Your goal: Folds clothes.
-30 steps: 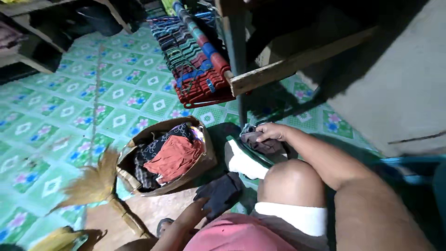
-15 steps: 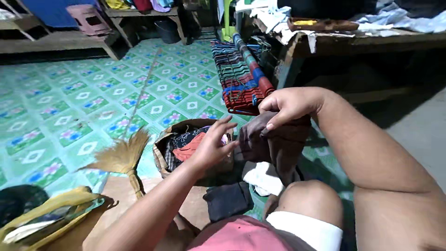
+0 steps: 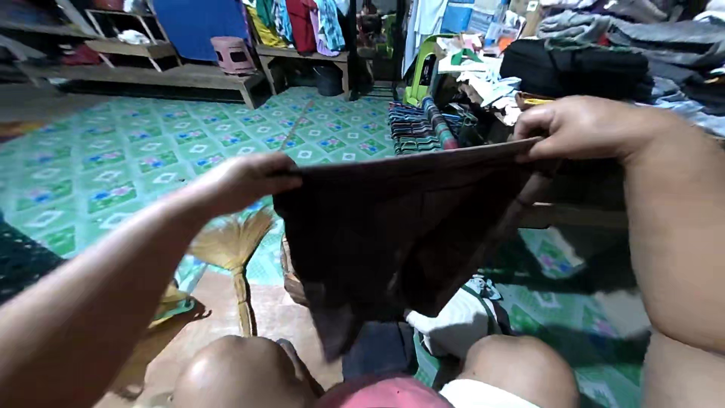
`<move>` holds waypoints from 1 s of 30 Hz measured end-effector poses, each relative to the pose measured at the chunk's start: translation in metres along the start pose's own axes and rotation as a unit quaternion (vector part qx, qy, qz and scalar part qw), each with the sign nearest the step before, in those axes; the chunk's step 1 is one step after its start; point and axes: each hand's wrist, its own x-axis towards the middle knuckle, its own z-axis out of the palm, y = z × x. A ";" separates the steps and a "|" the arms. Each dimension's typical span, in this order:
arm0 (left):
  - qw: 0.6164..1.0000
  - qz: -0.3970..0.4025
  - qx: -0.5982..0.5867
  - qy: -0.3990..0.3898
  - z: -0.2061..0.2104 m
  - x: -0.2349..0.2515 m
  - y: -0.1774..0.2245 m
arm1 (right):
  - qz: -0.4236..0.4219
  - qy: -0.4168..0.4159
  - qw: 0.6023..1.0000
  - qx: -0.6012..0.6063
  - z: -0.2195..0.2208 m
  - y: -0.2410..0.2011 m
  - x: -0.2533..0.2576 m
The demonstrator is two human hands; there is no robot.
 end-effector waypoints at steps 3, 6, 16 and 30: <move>0.995 0.028 0.055 0.076 -0.053 -0.003 -0.002 | 0.002 -0.033 0.996 -0.078 0.028 0.023 0.018; 0.983 0.095 0.149 0.048 -0.087 -0.004 -0.011 | 0.014 -0.048 0.984 -0.171 0.047 0.019 0.033; 0.906 0.162 0.355 0.166 -0.112 -0.020 -0.033 | -0.092 0.335 0.908 -0.234 0.042 -0.014 0.044; 0.952 0.034 0.195 0.232 -0.113 -0.022 -0.048 | -0.004 0.300 0.939 -0.167 0.022 -0.011 0.050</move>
